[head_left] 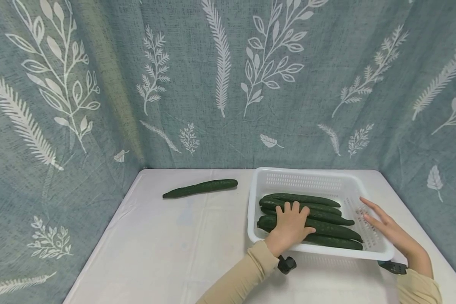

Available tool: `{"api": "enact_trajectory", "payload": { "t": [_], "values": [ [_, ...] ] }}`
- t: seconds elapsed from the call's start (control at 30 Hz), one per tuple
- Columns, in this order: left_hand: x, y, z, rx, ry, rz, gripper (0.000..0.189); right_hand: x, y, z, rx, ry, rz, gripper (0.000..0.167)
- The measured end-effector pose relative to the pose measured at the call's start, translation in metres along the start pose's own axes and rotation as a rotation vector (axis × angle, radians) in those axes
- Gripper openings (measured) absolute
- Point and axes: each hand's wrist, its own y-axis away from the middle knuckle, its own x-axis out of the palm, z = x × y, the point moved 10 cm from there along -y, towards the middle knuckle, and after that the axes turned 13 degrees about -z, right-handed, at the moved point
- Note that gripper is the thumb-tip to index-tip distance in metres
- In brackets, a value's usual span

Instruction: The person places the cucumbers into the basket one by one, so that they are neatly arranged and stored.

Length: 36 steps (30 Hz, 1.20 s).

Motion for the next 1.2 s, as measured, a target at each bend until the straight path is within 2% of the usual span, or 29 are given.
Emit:
{"api": "enact_trajectory", "payload": {
  "t": [0.17,0.3,0.43,0.63,0.97,1.2],
  "values": [
    [-0.010,0.001,0.004,0.052,0.020,-0.060,0.043,0.000,0.000,0.001,0.000,-0.003,-0.003,0.057],
    [-0.016,0.003,0.010,0.074,0.030,-0.083,0.042,0.000,0.001,0.002,-0.004,0.000,-0.006,0.057],
    [-0.024,0.005,0.018,0.081,0.042,-0.119,0.039,0.000,0.002,0.002,-0.001,-0.008,-0.002,0.056],
    [-0.040,0.008,0.035,0.064,0.112,-0.186,0.038,0.001,0.000,0.002,-0.003,-0.017,0.004,0.056],
    [-0.061,0.017,0.078,0.011,0.198,-0.279,0.035,-0.001,-0.001,0.001,-0.006,-0.009,-0.008,0.057],
    [-0.056,0.020,0.122,-0.075,0.264,-0.297,0.032,0.000,0.000,0.000,0.008,-0.031,0.005,0.057]
  ]
}}
